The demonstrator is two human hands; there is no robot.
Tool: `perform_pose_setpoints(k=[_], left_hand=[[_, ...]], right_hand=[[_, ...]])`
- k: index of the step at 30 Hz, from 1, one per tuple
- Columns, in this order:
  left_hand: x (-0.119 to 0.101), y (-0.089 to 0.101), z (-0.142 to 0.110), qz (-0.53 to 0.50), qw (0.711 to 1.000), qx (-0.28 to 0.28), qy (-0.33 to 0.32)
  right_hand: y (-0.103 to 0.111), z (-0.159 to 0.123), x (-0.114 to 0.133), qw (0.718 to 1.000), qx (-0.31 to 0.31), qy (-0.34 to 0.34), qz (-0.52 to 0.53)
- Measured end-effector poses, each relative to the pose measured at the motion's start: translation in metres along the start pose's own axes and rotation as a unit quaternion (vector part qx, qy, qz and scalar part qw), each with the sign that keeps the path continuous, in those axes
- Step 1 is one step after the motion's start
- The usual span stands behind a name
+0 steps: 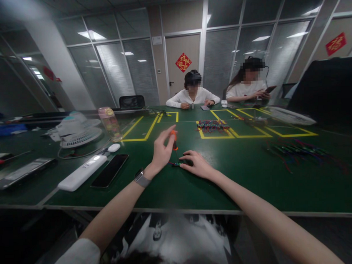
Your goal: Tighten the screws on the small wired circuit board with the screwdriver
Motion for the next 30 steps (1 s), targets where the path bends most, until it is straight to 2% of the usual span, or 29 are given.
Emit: perform_pose_setpoints(k=[21, 30], left_hand=[[0.0005, -0.0006, 0.0006, -0.027, 1.000, -0.004, -0.013], [-0.0008, 0.0000, 0.0012, -0.024, 1.000, -0.002, -0.008]], right_hand=[[-0.0010, 0.0007, -0.0026, 1.000, -0.005, 0.003, 0.007], [0.0032, 0.0020, 0.0046, 1.000, 0.005, -0.004, 0.001]])
Point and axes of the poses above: each hand's wrist, its own z-axis towards the middle knuckle, its own y-axis out of the back of the hand, x = y × z, the point moved 1 cm from there along z, towards the middle knuckle, and after that the axes turned 11 degrees about -x, right-handed, at the moved point
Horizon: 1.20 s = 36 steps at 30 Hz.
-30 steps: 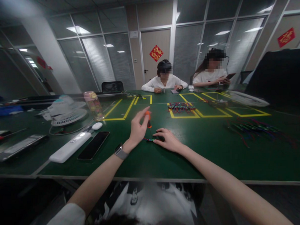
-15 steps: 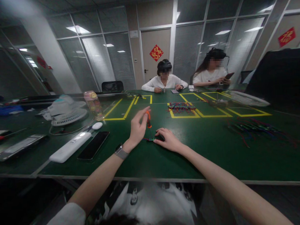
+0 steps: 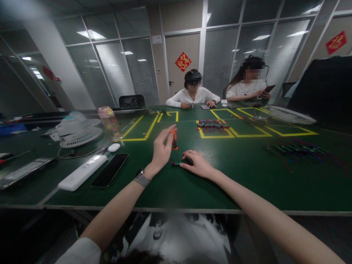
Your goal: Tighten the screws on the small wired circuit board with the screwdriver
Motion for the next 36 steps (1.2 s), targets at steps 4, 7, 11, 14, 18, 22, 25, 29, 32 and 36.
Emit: perform_pose_setpoints(k=[4, 7, 11, 14, 18, 22, 25, 29, 32, 36], left_hand=[[0.0006, 0.0000, -0.0002, -0.004, 1.000, 0.001, -0.003], [0.0009, -0.0002, -0.0003, -0.004, 1.000, -0.001, -0.006], [0.0000, -0.0001, 0.0000, 0.001, 1.000, -0.002, -0.001], [-0.0011, 0.0003, -0.0002, 0.000, 1.000, 0.000, 0.011], [-0.0013, 0.0007, -0.0010, -0.005, 1.000, 0.008, 0.022], [-0.0006, 0.0007, -0.0012, -0.007, 1.000, 0.013, 0.026], [0.0000, 0.0005, -0.0012, -0.007, 0.999, 0.012, 0.029], [0.0010, 0.0001, -0.0013, -0.009, 0.999, 0.008, 0.031], [0.0016, -0.0001, -0.0013, -0.009, 0.999, 0.006, 0.030], [0.0019, -0.0003, -0.0011, -0.012, 0.999, 0.007, 0.029]], right_hand=[[-0.0022, -0.0005, -0.0028, 1.000, -0.005, -0.001, 0.000], [-0.0036, -0.0011, -0.0045, 1.000, -0.009, -0.009, -0.003], [-0.0015, -0.0016, -0.0016, 1.000, -0.004, -0.003, -0.007], [0.0002, -0.0015, 0.0006, 1.000, 0.013, 0.018, -0.016], [-0.0003, -0.0016, -0.0007, 0.999, 0.033, 0.025, -0.036], [-0.0013, -0.0013, -0.0025, 0.999, 0.026, 0.010, -0.027], [-0.0014, -0.0003, -0.0022, 1.000, 0.017, -0.001, -0.010], [-0.0019, 0.0008, -0.0017, 1.000, 0.003, -0.016, 0.010], [-0.0031, 0.0005, -0.0027, 1.000, -0.008, -0.018, 0.016], [-0.0041, -0.0002, -0.0041, 0.999, -0.021, -0.018, 0.018]])
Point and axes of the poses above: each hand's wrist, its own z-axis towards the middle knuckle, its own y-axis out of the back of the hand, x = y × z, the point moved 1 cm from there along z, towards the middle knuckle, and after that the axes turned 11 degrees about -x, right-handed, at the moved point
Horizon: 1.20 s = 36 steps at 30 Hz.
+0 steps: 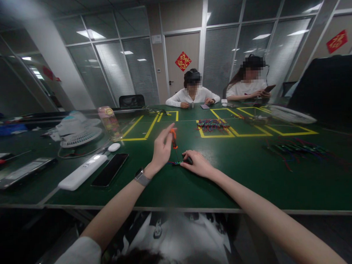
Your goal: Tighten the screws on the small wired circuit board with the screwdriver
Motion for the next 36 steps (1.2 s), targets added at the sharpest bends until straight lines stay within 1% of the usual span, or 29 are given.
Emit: perform_pose_setpoints(k=[11, 26, 29, 33, 36], left_hand=[[0.0009, -0.0007, 0.0000, 0.000, 1.000, -0.002, 0.002], [0.0006, -0.0004, 0.0005, 0.006, 1.000, 0.013, -0.007], [-0.0027, 0.0006, 0.0010, 0.024, 0.999, 0.006, -0.020], [-0.0058, 0.0017, 0.0008, 0.047, 0.999, -0.011, -0.018], [-0.0024, 0.0008, 0.0005, 0.017, 1.000, 0.008, -0.004]], right_hand=[[0.0003, -0.0005, -0.0006, 1.000, 0.014, 0.015, -0.015], [0.0023, 0.0005, 0.0032, 0.999, 0.012, 0.034, -0.009], [0.0039, -0.0001, 0.0050, 0.999, 0.020, 0.045, -0.014], [0.0045, -0.0002, 0.0041, 0.998, 0.041, 0.039, -0.030], [0.0036, -0.0002, 0.0017, 0.998, 0.045, 0.039, -0.029]])
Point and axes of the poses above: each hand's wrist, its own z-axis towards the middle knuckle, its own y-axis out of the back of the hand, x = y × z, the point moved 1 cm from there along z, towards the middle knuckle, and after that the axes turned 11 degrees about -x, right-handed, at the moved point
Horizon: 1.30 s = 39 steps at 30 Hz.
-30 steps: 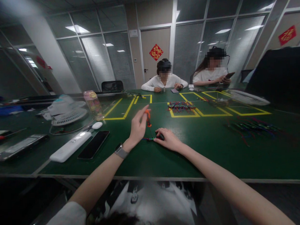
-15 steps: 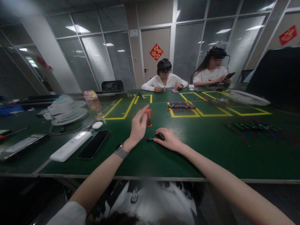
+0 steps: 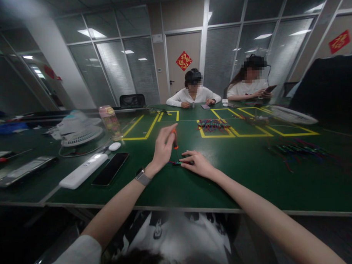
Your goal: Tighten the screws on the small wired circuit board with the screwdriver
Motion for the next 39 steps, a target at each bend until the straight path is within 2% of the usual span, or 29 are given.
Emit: perform_pose_setpoints(k=[3, 8, 12, 16, 19, 25, 29, 32, 36, 39], left_hand=[[0.006, -0.002, 0.000, -0.040, 0.999, 0.021, 0.024], [0.002, 0.000, 0.001, 0.003, 1.000, -0.025, -0.001], [-0.005, 0.004, 0.001, 0.024, 0.999, -0.040, -0.005], [-0.002, 0.002, 0.001, -0.026, 1.000, -0.017, 0.001], [0.002, -0.001, 0.001, -0.051, 0.998, -0.021, 0.014], [-0.001, 0.002, 0.002, 0.023, 0.998, -0.050, -0.013], [0.001, 0.003, 0.003, 0.009, 0.999, -0.029, -0.012], [0.007, 0.001, 0.003, -0.046, 0.999, -0.006, 0.018], [0.009, -0.002, 0.002, -0.098, 0.992, -0.017, 0.078], [0.006, -0.001, 0.002, -0.074, 0.994, -0.040, 0.067]], right_hand=[[-0.002, -0.001, -0.002, 1.000, -0.003, 0.000, 0.006], [-0.003, -0.002, -0.005, 1.000, -0.013, -0.006, 0.024], [-0.002, -0.001, -0.004, 1.000, -0.009, -0.009, 0.022], [-0.001, -0.001, -0.003, 1.000, -0.010, -0.005, 0.025], [-0.001, -0.001, -0.004, 1.000, -0.007, -0.004, 0.023], [-0.001, -0.001, -0.004, 1.000, -0.005, -0.001, 0.023], [-0.001, 0.000, -0.004, 0.999, -0.010, -0.006, 0.042], [0.000, 0.001, -0.003, 0.998, -0.014, -0.010, 0.063], [0.002, 0.002, 0.000, 0.995, -0.022, -0.028, 0.094], [0.003, 0.002, 0.000, 0.993, -0.025, -0.036, 0.107]])
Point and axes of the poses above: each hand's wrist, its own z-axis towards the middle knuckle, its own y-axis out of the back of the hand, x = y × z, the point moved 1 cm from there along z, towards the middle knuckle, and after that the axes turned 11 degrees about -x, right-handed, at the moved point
